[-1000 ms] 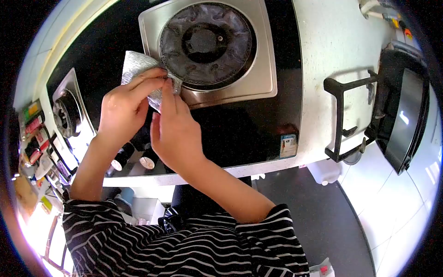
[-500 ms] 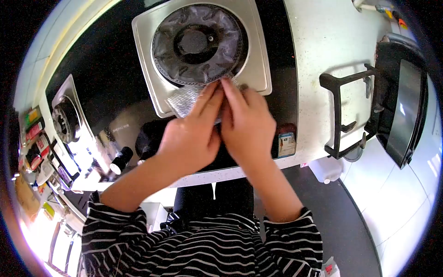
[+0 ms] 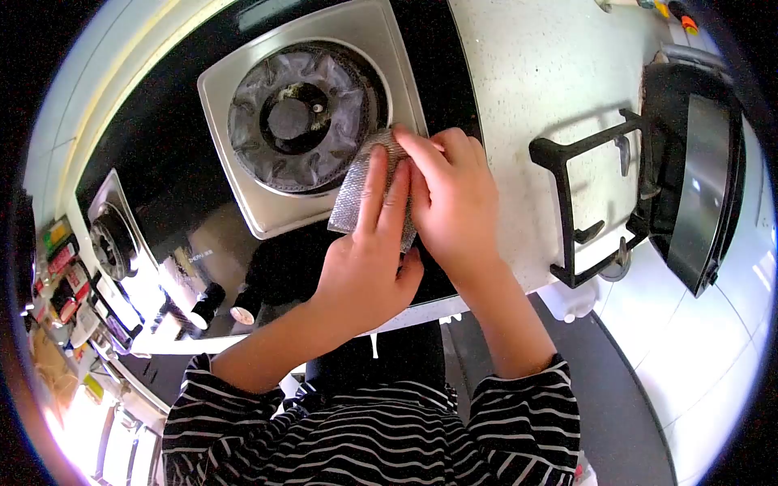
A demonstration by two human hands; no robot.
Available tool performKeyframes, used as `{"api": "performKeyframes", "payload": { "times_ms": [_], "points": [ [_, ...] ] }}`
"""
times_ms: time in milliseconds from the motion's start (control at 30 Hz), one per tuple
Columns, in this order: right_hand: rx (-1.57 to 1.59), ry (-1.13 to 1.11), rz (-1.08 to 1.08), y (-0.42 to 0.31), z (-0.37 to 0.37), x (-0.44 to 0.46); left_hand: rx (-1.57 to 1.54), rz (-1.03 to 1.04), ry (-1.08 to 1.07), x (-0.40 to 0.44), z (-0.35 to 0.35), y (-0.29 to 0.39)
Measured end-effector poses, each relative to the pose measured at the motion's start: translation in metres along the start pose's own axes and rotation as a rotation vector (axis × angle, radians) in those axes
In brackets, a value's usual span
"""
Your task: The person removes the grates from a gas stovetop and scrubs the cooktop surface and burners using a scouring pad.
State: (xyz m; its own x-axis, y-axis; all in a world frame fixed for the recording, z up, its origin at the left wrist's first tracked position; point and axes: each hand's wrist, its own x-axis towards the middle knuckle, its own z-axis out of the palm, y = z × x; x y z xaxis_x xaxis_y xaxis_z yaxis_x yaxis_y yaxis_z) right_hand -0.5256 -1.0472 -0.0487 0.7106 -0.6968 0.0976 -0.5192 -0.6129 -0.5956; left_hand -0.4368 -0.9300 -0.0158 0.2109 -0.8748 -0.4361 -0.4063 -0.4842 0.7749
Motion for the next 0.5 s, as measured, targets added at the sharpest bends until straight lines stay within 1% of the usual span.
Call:
{"api": "performKeyframes", "payload": {
  "times_ms": [67, 167, 200, 233, 300, 400, 500],
  "points": [
    [0.032, 0.063, 0.024, 0.007, 0.0, 0.001, -0.048, 0.014, -0.006, 0.011, -0.001, 0.007],
    [0.049, 0.057, 0.036, 0.013, -0.003, 0.015, -0.136, 0.095, 0.191, 0.023, 0.016, 0.011],
    [0.072, 0.059, 0.029, 0.013, -0.002, 0.021, -0.19, 0.026, 0.168, 0.025, 0.013, 0.017],
    [0.091, 0.082, 0.015, 0.014, 0.001, 0.026, -0.197, -0.003, 0.211, 0.028, 0.017, 0.018],
    [0.222, 0.068, 0.027, 0.017, 0.005, 0.04, -0.332, -0.054, 0.213, 0.037, 0.013, 0.02],
    [0.267, 0.065, -0.069, 0.025, 0.007, 0.058, -0.173, -0.018, 0.294, 0.05, 0.016, 0.024],
    [0.297, 0.065, -0.141, 0.034, 0.006, 0.072, -0.315, -0.098, 0.288, 0.066, 0.008, 0.035]
  ]
}}
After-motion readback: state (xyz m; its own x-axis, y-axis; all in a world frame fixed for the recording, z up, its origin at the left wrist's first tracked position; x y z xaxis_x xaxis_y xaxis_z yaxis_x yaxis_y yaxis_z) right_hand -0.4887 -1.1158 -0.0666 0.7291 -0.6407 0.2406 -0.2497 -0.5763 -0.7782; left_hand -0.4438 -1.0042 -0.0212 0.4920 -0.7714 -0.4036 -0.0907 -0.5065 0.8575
